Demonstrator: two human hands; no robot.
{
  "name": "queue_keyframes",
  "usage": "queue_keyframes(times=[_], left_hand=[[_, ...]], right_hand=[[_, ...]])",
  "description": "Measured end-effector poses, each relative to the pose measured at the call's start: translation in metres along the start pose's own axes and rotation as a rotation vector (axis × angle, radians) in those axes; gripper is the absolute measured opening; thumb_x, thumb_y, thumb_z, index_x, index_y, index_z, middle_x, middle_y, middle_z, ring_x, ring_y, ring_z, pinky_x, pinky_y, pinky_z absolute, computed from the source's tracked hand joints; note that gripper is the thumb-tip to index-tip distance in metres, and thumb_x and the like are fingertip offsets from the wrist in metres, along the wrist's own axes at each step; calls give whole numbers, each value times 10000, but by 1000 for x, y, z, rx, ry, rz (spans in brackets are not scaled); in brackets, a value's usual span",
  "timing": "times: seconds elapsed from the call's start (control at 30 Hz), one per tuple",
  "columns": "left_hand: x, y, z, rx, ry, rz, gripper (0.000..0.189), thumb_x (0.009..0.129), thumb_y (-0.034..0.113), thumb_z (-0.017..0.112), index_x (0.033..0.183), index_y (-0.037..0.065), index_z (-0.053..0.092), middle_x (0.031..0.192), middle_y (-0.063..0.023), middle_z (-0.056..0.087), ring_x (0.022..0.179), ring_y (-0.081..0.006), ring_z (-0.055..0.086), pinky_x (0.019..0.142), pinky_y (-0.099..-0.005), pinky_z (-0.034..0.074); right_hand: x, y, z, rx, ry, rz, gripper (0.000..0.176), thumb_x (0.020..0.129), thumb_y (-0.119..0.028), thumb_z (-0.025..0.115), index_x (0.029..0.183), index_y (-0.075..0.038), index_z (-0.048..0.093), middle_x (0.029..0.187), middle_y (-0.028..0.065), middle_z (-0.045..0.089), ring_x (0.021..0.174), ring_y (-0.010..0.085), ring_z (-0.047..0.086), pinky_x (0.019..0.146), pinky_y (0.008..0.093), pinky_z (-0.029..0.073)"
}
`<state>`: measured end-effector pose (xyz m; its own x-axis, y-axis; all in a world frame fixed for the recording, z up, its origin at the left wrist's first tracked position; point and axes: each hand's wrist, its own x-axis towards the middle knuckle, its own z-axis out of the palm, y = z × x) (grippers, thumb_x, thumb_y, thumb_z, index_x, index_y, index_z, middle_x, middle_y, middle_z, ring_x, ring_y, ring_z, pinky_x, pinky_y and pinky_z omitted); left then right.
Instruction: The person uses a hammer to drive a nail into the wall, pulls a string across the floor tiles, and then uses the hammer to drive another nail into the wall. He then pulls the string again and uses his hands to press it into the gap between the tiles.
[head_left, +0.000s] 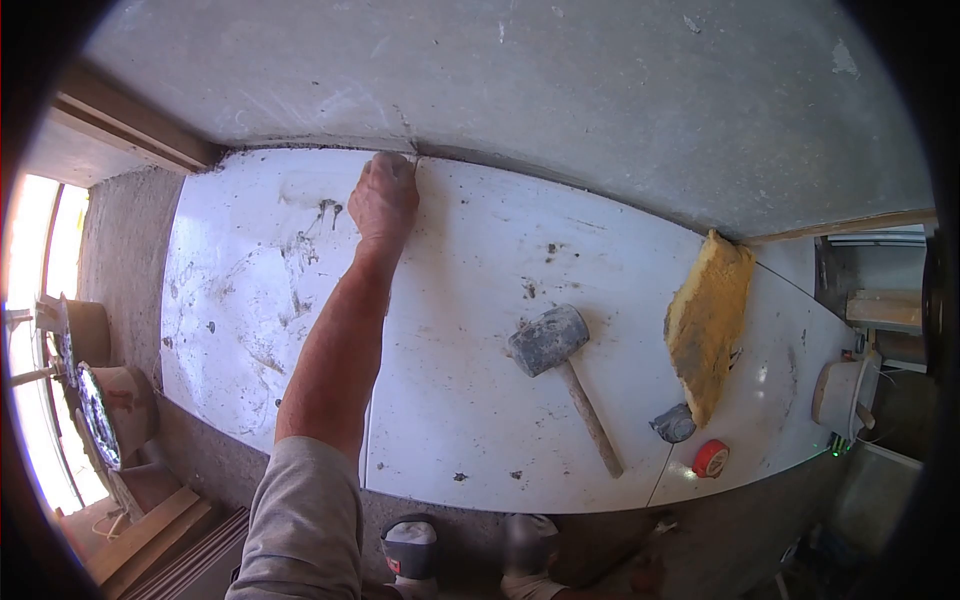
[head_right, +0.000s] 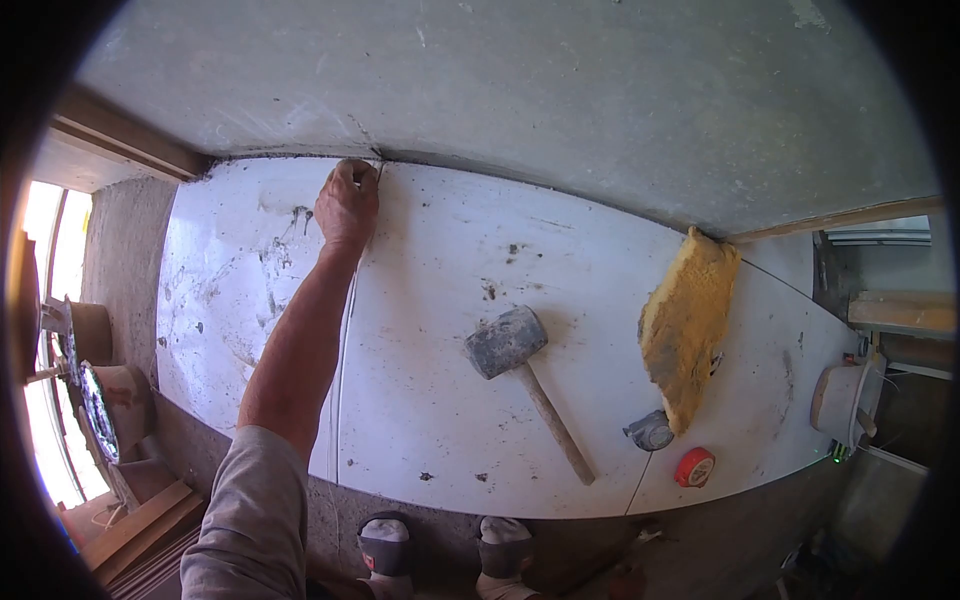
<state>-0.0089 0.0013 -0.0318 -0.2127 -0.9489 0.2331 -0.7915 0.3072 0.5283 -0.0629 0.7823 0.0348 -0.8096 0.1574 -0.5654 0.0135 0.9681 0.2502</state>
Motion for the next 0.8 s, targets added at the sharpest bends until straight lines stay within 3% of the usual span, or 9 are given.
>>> queue_keyframes(times=[0.13,0.2,0.27,0.33,0.37,0.5,0.6,0.7,0.8], left_hand=[[0,0,-1,-64,22,-18,172,883,283,575,945,144,654,976,-76,675,907,-315,644,782,-424,491],[-4,0,-3,-82,19,-14,159,885,278,575,946,153,654,972,-71,673,899,-313,645,771,-423,493],[-5,0,-3,-83,34,17,161,915,276,539,1010,199,644,931,-89,641,874,-329,634,749,-451,494],[-7,-1,-1,-83,33,22,158,913,280,548,1011,204,646,927,-80,639,863,-324,638,736,-446,499],[-7,-2,-1,-73,28,35,156,910,283,557,1011,208,649,923,-72,636,852,-320,641,722,-441,503],[-8,-2,-1,-82,30,56,156,910,288,560,1014,217,652,930,-67,630,839,-318,645,707,-435,509],[-8,1,-2,-47,10,26,186,900,276,572,1035,211,682,983,-46,656,882,-279,651,755,-388,506],[-6,1,-3,-69,30,17,205,893,261,572,1058,201,677,986,-54,659,893,-285,650,760,-396,504],[-7,-1,-1,-71,25,-7,229,884,260,574,1075,182,673,1003,-65,665,908,-289,651,776,-400,503]], right_hand=[[17,-44,-74,-144,-330,-331,382,848,-356,624,934,17,627,794,175,670,745,358,661,701,444,509],[4,-131,-144,-134,-542,-417,229,913,-262,580,941,-57,676,900,122,696,822,216,678,659,368,522],[-18,-216,-203,-12,-378,-697,223,877,-245,602,808,-35,629,743,159,649,694,311,661,634,403,504],[-34,-291,-244,-123,-81,-1047,197,887,-195,592,794,-21,593,732,191,613,677,371,623,613,425,484],[-42,-327,-252,33,-4,-1120,130,876,-136,602,824,-16,594,717,204,579,681,406,587,614,431,474],[-50,-467,-254,83,249,-1579,178,894,-86,586,1055,-26,632,841,148,616,731,325,629,639,395,508],[-53,-570,-213,134,369,-1692,284,891,-103,581,1171,-68,611,871,141,611,739,313,635,660,397,526],[-48,-652,-173,85,471,-1625,361,877,-85,544,1234,-96,595,941,165,623,832,322,656,725,415,543],[-44,-691,-158,5,509,-1567,412,863,-73,529,1269,-122,585,989,166,623,876,327,662,771,410,550]])
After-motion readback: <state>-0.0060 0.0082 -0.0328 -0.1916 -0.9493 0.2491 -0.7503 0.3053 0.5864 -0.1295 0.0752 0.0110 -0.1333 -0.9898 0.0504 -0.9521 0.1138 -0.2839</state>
